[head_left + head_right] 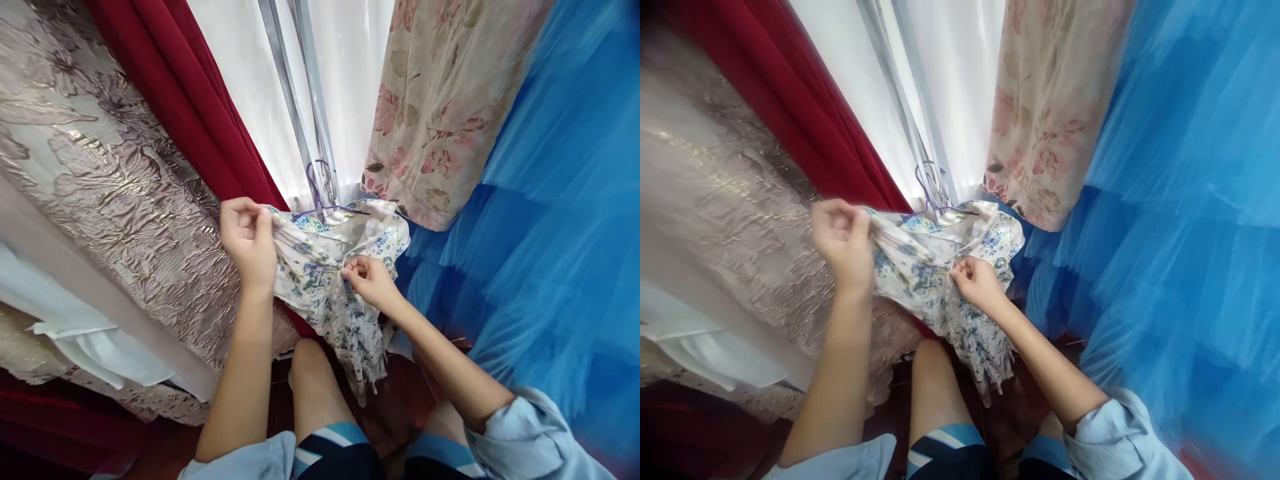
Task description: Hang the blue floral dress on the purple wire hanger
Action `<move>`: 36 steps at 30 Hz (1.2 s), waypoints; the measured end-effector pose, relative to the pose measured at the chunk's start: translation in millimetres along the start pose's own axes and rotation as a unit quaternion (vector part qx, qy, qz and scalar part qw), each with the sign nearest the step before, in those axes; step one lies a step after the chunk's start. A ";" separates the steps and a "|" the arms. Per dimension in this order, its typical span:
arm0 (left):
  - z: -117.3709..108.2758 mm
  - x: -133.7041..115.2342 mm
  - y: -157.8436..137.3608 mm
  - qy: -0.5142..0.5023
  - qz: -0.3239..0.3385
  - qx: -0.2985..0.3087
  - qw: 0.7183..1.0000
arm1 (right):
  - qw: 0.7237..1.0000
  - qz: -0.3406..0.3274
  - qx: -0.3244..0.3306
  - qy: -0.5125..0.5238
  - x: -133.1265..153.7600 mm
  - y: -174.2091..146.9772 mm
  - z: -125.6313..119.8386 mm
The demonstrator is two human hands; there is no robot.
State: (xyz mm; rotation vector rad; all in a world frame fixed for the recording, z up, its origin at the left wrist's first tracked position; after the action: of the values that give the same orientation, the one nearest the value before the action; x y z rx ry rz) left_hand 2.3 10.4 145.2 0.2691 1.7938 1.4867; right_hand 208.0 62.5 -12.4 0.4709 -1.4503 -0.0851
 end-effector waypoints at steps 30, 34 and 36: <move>84.8 2.8 -203.2 -0.214 -0.246 0.439 0.837 | 0.932 0.205 0.156 0.255 -40.1 -67.1 12.9; 79.2 19.9 -277.4 -0.198 -0.303 0.591 0.721 | 0.939 0.201 0.057 0.273 -27.9 -54.9 -33.2; 67.6 30.4 -295.7 -0.145 -0.291 0.617 0.717 | 0.964 0.156 0.028 0.214 -22.3 -34.5 -63.2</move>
State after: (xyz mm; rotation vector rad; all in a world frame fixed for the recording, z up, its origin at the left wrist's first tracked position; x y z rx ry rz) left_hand 116.9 -8.3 -136.6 0.4739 2.0468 -0.3499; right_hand 273.7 55.0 -48.5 0.2786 -1.0854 0.2941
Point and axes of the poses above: each hand's wrist, its own y-axis towards the middle knuckle, its own z-axis out of the palm, x = y × z, the point moved 9 cm from there along y, towards the middle knuckle, and after that the axes turned 13 degrees about y, right-handed, at the moved point
